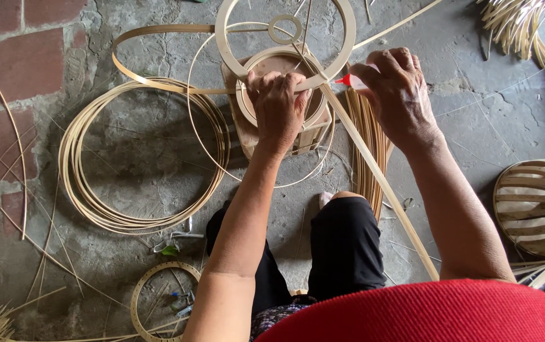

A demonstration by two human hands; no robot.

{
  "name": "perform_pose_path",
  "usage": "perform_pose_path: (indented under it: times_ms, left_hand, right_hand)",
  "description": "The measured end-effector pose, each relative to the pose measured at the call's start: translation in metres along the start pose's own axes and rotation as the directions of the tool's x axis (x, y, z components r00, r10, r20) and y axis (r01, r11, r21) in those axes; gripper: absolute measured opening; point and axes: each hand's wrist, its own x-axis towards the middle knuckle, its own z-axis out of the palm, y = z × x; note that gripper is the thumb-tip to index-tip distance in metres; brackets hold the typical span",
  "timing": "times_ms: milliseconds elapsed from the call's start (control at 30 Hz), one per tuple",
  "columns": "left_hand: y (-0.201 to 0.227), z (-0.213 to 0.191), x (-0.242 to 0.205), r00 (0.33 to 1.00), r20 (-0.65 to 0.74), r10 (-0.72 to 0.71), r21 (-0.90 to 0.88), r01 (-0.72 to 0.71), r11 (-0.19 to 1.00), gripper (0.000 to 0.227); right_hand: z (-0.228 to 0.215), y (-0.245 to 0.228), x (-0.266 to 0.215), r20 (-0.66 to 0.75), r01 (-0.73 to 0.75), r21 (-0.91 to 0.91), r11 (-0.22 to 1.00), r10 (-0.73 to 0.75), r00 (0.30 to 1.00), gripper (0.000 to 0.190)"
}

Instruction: The person is assembling a bamboo structure by gluing and positioning bamboo strips around circular frames.

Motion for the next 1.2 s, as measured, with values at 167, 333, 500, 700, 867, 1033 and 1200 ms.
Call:
perform_pose_path:
  times_ms: [167,333,500,700,867,1033,1200]
  left_hand:
    - [0.002,-0.003,0.001,1.0,-0.001,0.001,0.003,-0.001,1.0,0.021]
    - [0.0,0.0,-0.001,1.0,-0.014,0.004,0.006,-0.004,1.0,0.023]
    - [-0.002,0.003,-0.002,0.999,-0.029,0.012,-0.008,-0.013,1.0,0.022]
    - [0.003,-0.006,0.001,1.0,-0.002,-0.002,-0.021,0.002,1.0,0.023]
    - [0.001,-0.003,0.0,1.0,-0.006,0.004,-0.03,-0.004,1.0,0.022]
    - [-0.003,0.003,-0.003,1.0,-0.004,0.015,-0.035,-0.015,0.999,0.024]
    - [-0.001,0.001,-0.001,1.0,-0.014,0.014,0.001,-0.014,1.0,0.024]
  right_hand:
    - [-0.002,-0.002,0.0,0.005,-0.013,-0.021,1.0,0.013,1.0,0.034]
    - [0.005,-0.005,0.0,-0.006,0.001,-0.041,0.999,-0.001,1.0,0.031]
    - [-0.001,-0.01,0.002,0.009,0.002,-0.024,1.0,-0.002,1.0,0.024]
    - [-0.006,-0.009,0.003,0.0,-0.001,-0.034,0.999,0.001,1.0,0.032]
    - [-0.004,-0.012,0.003,0.013,-0.01,-0.006,1.0,0.01,1.0,0.03]
    - [-0.006,-0.013,0.002,0.008,-0.022,0.023,1.0,0.022,1.0,0.031]
    - [-0.004,-0.014,0.001,0.006,-0.034,-0.002,0.999,0.034,0.999,0.024]
